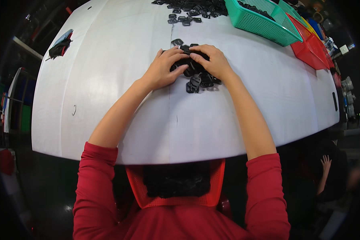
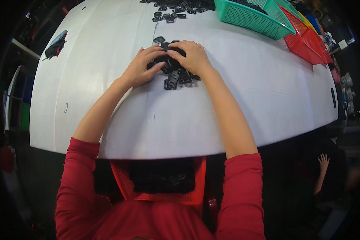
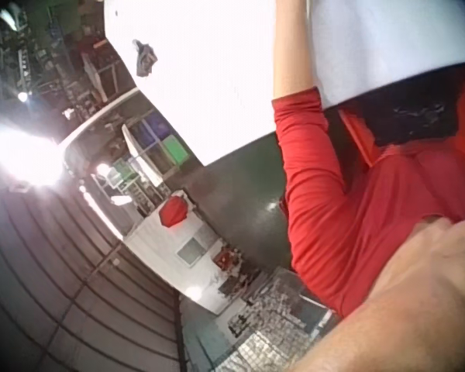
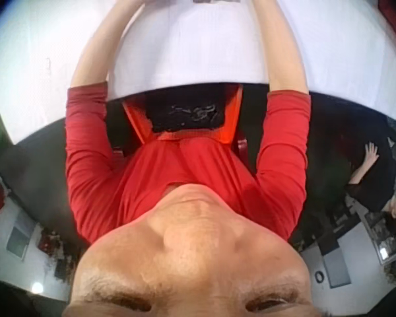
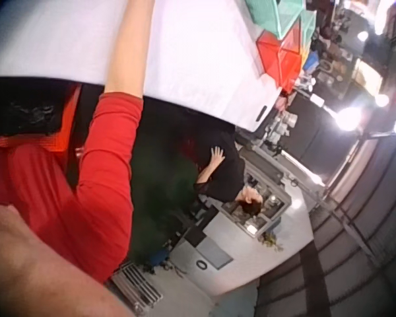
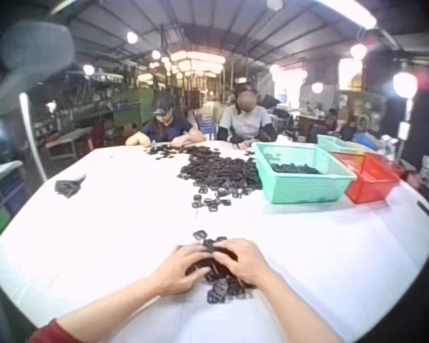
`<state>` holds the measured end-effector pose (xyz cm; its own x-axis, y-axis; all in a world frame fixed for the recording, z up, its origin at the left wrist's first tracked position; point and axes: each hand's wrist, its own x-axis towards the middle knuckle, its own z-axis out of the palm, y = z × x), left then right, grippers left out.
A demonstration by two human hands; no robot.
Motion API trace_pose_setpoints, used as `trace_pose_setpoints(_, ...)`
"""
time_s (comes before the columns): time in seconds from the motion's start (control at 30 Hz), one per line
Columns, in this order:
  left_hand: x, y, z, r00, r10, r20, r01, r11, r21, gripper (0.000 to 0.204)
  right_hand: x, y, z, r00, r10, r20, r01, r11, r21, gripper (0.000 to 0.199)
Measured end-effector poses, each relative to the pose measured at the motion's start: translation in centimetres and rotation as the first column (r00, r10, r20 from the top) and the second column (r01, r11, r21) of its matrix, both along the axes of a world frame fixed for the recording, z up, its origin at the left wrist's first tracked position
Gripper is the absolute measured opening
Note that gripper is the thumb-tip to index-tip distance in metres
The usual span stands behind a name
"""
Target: The person sorts small black plastic parts on a white table, picking them up from a red basket and arranging them into rows. The person repeatedly transfers parts from the basket to the table and organizes them by hand.
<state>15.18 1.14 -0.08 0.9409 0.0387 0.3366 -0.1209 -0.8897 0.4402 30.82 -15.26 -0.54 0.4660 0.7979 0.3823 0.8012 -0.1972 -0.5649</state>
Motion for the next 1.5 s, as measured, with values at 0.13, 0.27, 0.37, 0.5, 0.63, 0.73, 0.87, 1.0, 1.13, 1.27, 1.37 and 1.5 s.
trace_pose_setpoints(0.13,-6.9,-3.8,-0.1,0.999,-0.035,-0.003,0.034,0.997,-0.062,0.038,-7.2,-4.1,0.5,0.976,0.001,0.218,0.005,1.000,-0.027,0.033)
trace_pose_setpoints(0.27,-12.3,-6.2,0.3,1.000,-0.003,-0.027,-0.002,0.985,-0.170,0.038,-11.8,-7.8,0.1,0.995,0.044,0.091,-0.045,0.999,0.007,0.031)
trace_pose_setpoints(0.37,-15.8,-8.9,1.2,0.990,0.125,0.061,-0.111,0.974,-0.199,0.037,-14.4,-10.3,1.6,0.988,-0.053,0.143,0.038,0.993,0.110,0.025)
trace_pose_setpoints(0.5,-18.1,-12.0,1.2,0.979,0.123,0.162,-0.094,0.979,-0.180,0.032,-18.7,-13.7,1.5,0.980,-0.194,0.043,0.183,0.966,0.180,0.030)
trace_pose_setpoints(0.63,-16.9,-13.3,1.1,0.981,0.126,0.150,-0.108,0.986,-0.126,0.039,-21.3,-13.9,1.0,0.948,-0.298,0.115,0.280,0.949,0.144,0.032)
trace_pose_setpoints(0.73,-15.1,-14.4,1.2,0.987,0.058,0.153,-0.061,0.998,0.012,0.043,-20.5,-13.6,0.7,0.913,-0.375,0.161,0.344,0.919,0.193,0.032)
trace_pose_setpoints(0.87,-14.1,-13.9,0.0,0.988,0.067,0.142,-0.080,0.993,0.092,0.034,-20.5,-13.4,1.1,0.919,-0.348,0.187,0.322,0.934,0.156,0.030)
trace_pose_setpoints(1.0,-14.9,-12.6,-0.2,0.962,0.122,0.244,-0.144,0.987,0.076,0.024,-21.4,-13.3,0.4,0.925,-0.314,0.216,0.289,0.947,0.137,0.029)
trace_pose_setpoints(1.13,-17.3,-12.3,2.0,0.962,0.253,0.103,-0.229,0.953,-0.200,0.017,-22.9,-12.1,0.9,0.947,-0.218,0.237,0.205,0.976,0.076,0.034)
trace_pose_setpoints(1.27,-18.7,-11.6,2.9,0.917,0.325,-0.230,-0.370,0.909,-0.192,0.020,-22.7,-11.6,0.0,0.924,-0.225,0.310,0.222,0.974,0.046,0.030)
trace_pose_setpoints(1.37,-17.6,-11.3,2.2,0.951,0.292,0.105,-0.295,0.955,0.014,0.028,-22.2,-11.4,0.5,0.933,-0.242,0.267,0.226,0.970,0.091,0.022)
trace_pose_setpoints(1.5,-16.2,-10.5,0.4,0.964,0.222,0.146,-0.242,0.960,0.139,0.028,-22.8,-11.3,2.6,0.980,-0.153,-0.124,0.152,0.988,-0.021,0.023)
